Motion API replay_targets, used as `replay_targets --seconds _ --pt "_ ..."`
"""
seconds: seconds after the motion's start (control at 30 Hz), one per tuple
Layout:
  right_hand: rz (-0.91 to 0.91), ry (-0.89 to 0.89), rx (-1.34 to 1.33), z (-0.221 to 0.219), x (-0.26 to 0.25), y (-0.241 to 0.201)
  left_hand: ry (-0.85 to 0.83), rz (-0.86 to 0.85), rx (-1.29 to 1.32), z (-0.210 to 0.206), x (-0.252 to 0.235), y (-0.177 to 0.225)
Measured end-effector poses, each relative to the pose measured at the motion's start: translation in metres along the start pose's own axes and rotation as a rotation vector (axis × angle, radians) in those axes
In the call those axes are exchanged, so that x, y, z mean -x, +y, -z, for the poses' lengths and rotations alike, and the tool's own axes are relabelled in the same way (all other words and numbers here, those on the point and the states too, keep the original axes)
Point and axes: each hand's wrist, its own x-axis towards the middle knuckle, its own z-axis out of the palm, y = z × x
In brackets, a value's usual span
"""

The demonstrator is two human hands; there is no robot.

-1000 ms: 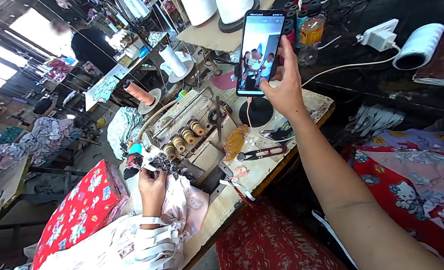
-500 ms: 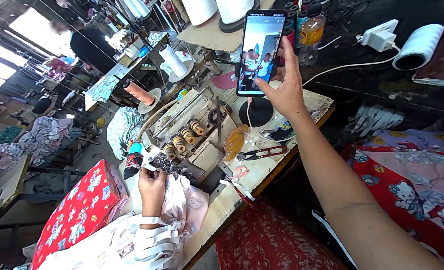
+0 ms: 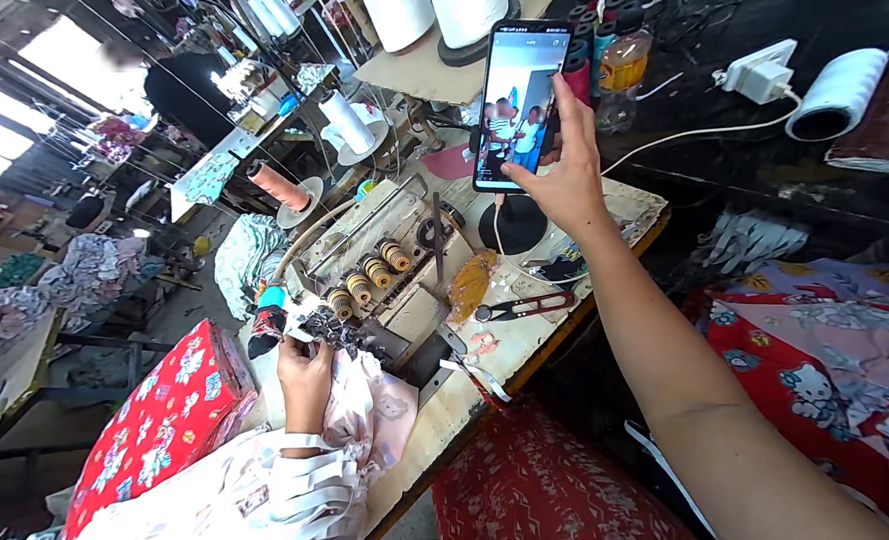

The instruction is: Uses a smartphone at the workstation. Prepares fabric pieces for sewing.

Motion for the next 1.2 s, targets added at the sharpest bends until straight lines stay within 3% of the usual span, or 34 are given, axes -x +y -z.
replay_targets --seconds 0.57,0.8,1.2 --pt "0.071 0.058 -0.017 -0.008 0.002 0.007 0.006 0.001 -0.001 -0.001 0.001 0.002" --pt "0.005 0.109 -0.021 -0.01 -0.002 0.006 0.008 -0.003 -0.001 -0.001 0.001 0.002" --pt "0.044 0.068 -0.011 -0.006 0.001 0.002 0.005 -0.001 -0.004 -0.001 0.001 0.003"
